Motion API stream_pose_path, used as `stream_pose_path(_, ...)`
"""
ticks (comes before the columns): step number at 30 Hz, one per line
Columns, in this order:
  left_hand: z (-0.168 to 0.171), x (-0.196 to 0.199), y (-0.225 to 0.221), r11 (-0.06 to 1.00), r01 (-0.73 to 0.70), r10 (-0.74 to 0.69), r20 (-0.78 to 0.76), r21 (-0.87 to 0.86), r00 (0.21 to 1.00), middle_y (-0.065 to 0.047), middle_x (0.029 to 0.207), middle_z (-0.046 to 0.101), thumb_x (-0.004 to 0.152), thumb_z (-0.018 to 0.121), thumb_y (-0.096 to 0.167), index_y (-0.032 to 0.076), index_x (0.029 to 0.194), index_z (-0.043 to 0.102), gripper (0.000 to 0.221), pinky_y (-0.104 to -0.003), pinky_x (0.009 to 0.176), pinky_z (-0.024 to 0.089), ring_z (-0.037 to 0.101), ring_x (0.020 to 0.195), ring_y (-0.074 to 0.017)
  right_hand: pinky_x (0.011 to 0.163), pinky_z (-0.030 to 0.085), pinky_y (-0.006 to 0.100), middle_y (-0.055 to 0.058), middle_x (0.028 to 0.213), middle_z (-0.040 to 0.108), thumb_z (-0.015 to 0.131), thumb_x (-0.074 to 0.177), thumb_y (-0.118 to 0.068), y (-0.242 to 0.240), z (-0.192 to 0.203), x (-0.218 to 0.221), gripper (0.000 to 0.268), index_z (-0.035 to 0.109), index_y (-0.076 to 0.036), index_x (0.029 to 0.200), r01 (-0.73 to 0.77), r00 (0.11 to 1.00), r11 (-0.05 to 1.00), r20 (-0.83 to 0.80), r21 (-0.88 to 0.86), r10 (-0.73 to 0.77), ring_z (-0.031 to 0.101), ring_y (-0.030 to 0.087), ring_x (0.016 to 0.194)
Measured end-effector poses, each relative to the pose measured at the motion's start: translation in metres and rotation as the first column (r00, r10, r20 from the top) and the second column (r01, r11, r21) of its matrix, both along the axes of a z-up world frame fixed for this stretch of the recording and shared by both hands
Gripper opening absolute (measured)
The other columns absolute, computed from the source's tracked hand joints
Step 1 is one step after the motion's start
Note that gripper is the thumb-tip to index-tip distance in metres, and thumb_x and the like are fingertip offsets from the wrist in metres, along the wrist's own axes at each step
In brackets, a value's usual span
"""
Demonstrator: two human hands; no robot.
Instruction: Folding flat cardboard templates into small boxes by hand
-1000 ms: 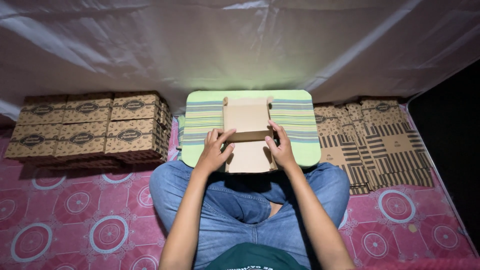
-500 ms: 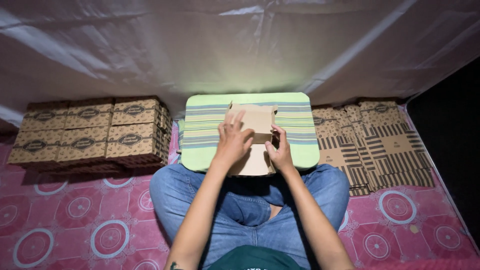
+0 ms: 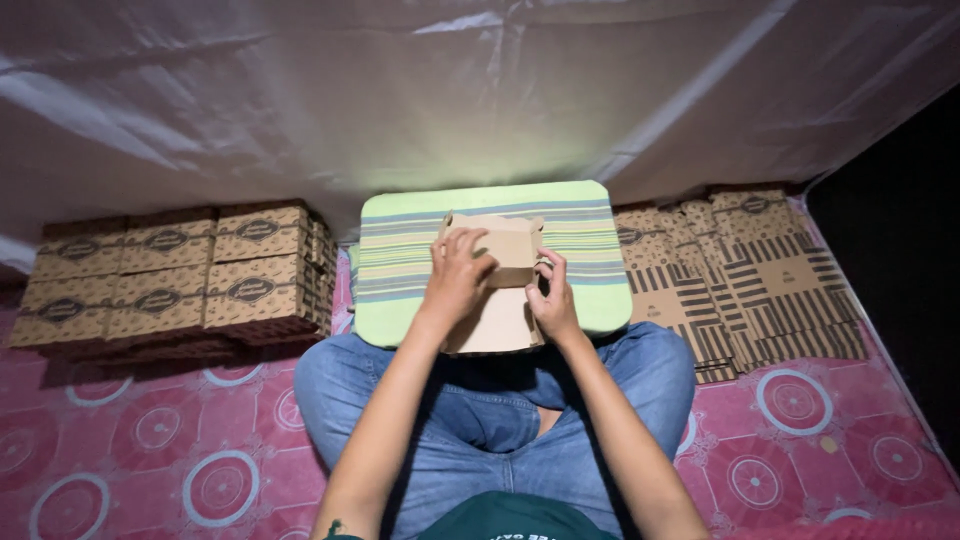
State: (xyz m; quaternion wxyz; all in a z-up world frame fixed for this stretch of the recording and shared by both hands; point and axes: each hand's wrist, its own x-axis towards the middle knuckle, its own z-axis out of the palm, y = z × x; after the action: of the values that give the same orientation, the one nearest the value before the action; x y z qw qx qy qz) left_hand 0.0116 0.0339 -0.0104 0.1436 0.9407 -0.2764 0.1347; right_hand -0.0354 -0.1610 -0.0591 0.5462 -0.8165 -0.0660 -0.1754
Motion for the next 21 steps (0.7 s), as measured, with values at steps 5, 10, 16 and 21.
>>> stream_pose_path(5, -0.001, -0.007, 0.042, 0.993, -0.102, 0.102, -0.008, -0.066, 0.995, 0.001, 0.141, 0.053, 0.092, 0.071, 0.035, 0.029, 0.095, 0.076, 0.008, -0.053, 0.106, 0.033, 0.038, 0.139, -0.0284, 0.101, 0.049, 0.048, 0.009, 0.103, 0.070, 0.056, 0.082, -0.016, 0.002, 0.000, -0.001, 0.065, 0.041, -0.018, 0.145, 0.009, 1.000, 1.000, -0.025, 0.004, -0.009, 0.066, 0.029, 0.105)
stream_pose_path(10, -0.002, -0.027, 0.065, 0.956, -0.216, 0.180, -0.184, -0.199, 0.966, -0.004, 0.155, 0.041, 0.092, 0.070, 0.042, 0.025, 0.106, 0.074, 0.022, -0.061, 0.110, 0.030, 0.034, 0.141, -0.0359, 0.098, 0.050, 0.045, 0.009, 0.104, 0.069, 0.057, 0.084, -0.016, 0.007, 0.011, -0.006, 0.061, 0.043, -0.017, 0.143, 0.018, 0.998, 0.999, -0.058, 0.043, -0.016, 0.066, 0.027, 0.103)
stream_pose_path(16, 0.005, -0.060, 0.073, 0.876, -0.316, 0.061, -0.567, -0.365, 0.822, -0.012, 0.161, 0.023, 0.081, 0.075, 0.035, 0.033, 0.147, 0.050, 0.070, -0.066, 0.113, 0.031, 0.038, 0.141, -0.0419, 0.097, 0.050, 0.043, 0.009, 0.101, 0.067, 0.061, 0.085, -0.016, -0.001, -0.029, 0.010, 0.059, 0.043, -0.016, 0.142, 0.026, 0.996, 0.995, -0.090, 0.095, -0.018, 0.065, 0.024, 0.099)
stream_pose_path(21, 0.002, -0.059, 0.075, 0.854, -0.347, 0.045, -0.610, -0.387, 0.791, -0.017, 0.159, 0.025, 0.082, 0.072, 0.032, 0.035, 0.148, 0.048, 0.070, -0.058, 0.117, 0.028, 0.039, 0.143, -0.0434, 0.107, 0.044, 0.057, 0.022, 0.129, 0.060, 0.067, 0.087, -0.025, 0.018, 0.048, -0.014, 0.058, 0.050, -0.015, 0.142, 0.170, 0.941, 0.929, -0.226, -0.327, -0.252, 0.056, 0.046, 0.125)
